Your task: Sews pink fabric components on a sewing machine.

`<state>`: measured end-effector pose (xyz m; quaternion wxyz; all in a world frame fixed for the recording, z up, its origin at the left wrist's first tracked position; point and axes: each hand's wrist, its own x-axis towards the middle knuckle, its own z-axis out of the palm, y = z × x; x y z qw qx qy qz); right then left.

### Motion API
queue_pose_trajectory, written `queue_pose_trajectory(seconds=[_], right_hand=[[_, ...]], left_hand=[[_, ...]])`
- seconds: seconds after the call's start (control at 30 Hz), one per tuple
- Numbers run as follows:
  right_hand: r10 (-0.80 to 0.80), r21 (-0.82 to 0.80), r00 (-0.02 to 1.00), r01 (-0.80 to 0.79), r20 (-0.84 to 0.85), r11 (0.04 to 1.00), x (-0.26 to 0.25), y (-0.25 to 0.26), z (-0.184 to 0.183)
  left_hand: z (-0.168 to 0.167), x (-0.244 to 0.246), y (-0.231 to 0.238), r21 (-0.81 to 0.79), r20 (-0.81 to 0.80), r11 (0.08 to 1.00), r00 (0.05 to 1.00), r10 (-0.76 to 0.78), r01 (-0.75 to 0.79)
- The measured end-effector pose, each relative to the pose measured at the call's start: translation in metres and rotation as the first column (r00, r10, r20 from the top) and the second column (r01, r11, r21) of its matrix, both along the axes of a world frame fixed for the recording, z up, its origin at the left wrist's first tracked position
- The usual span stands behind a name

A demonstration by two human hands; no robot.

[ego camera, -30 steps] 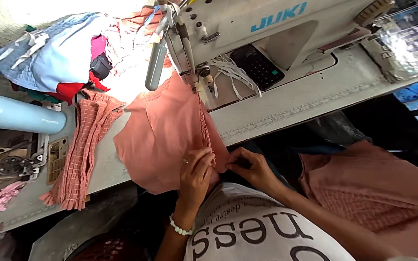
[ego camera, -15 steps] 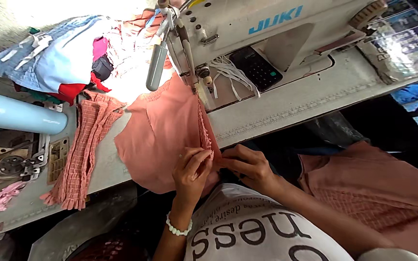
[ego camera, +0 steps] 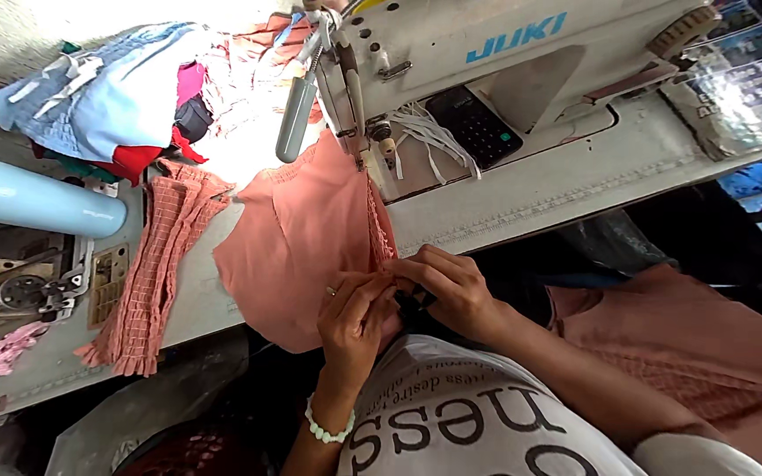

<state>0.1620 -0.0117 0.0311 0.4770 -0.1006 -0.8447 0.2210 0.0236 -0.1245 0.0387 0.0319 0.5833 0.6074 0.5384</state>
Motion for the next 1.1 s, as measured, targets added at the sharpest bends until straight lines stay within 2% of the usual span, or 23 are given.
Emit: queue_pose_trajectory(seconds=[0.13,0.2,0.3,0.37,0.47,0.53,0.57,0.63,0.7,0.87,0.93,1.03,1.1], right_hand=[[0.07,-0.061,0.997,-0.068,0.036,0.996,0.003,0.005,0.002],[0.076,-0.068,0.996,-0.073,0.036,0.995,0.004,0.007,0.005],[0.071,-0.057,0.996,-0.068,0.059,0.996,0.009,0.005,0.006],[0.086,-0.053,0.989,-0.08,0.12,0.995,0.016,0.0,-0.001],[0.098,-0.083,0.965,-0.08,0.242,0.993,0.02,-0.017,-0.032],[0.082,-0.097,0.957,-0.057,0.278,0.994,0.021,-0.025,-0.054],[0.065,-0.103,0.956,-0.037,0.287,0.994,0.021,-0.026,-0.06],[0.044,-0.109,0.957,-0.013,0.287,0.994,0.022,-0.028,-0.062],[0.038,-0.089,0.961,-0.014,0.273,0.996,0.023,-0.03,-0.063],[0.019,0.018,0.969,-0.024,0.248,1.0,0.025,-0.028,-0.06],[0.0,0.057,0.969,-0.014,0.245,0.998,0.029,-0.026,-0.057],[-0.021,0.097,0.959,-0.007,0.284,0.995,0.034,-0.022,-0.057],[-0.016,0.101,0.952,-0.015,0.306,0.995,0.034,-0.021,-0.059]], left_hand=[[-0.009,0.007,-0.002,0.056,-0.068,0.996,0.995,0.079,-0.075],[-0.02,0.014,0.0,0.028,-0.07,0.987,0.984,0.161,-0.159],[-0.028,0.009,0.003,-0.029,-0.213,0.975,0.954,0.21,-0.221],[-0.024,-0.007,-0.001,-0.013,-0.354,0.989,0.925,0.134,-0.148],[-0.017,-0.024,-0.013,-0.185,-0.459,0.981,0.877,-0.144,0.064],[-0.021,-0.025,-0.024,-0.282,-0.391,0.946,0.88,-0.268,0.163],[-0.024,-0.025,-0.031,-0.289,-0.32,0.942,0.909,-0.265,0.173],[-0.029,-0.026,-0.045,-0.257,-0.166,0.959,0.972,-0.169,0.123],[-0.038,-0.03,-0.051,-0.223,-0.107,0.973,0.991,-0.08,0.055],[-0.052,-0.033,-0.047,-0.222,0.003,0.974,0.999,-0.04,0.039],[-0.048,-0.041,-0.045,-0.285,-0.04,0.957,0.997,-0.059,0.045],[-0.049,-0.063,-0.043,-0.354,-0.225,0.934,0.973,-0.045,-0.039],[-0.047,-0.073,-0.042,-0.347,-0.217,0.937,0.976,-0.035,-0.044]])
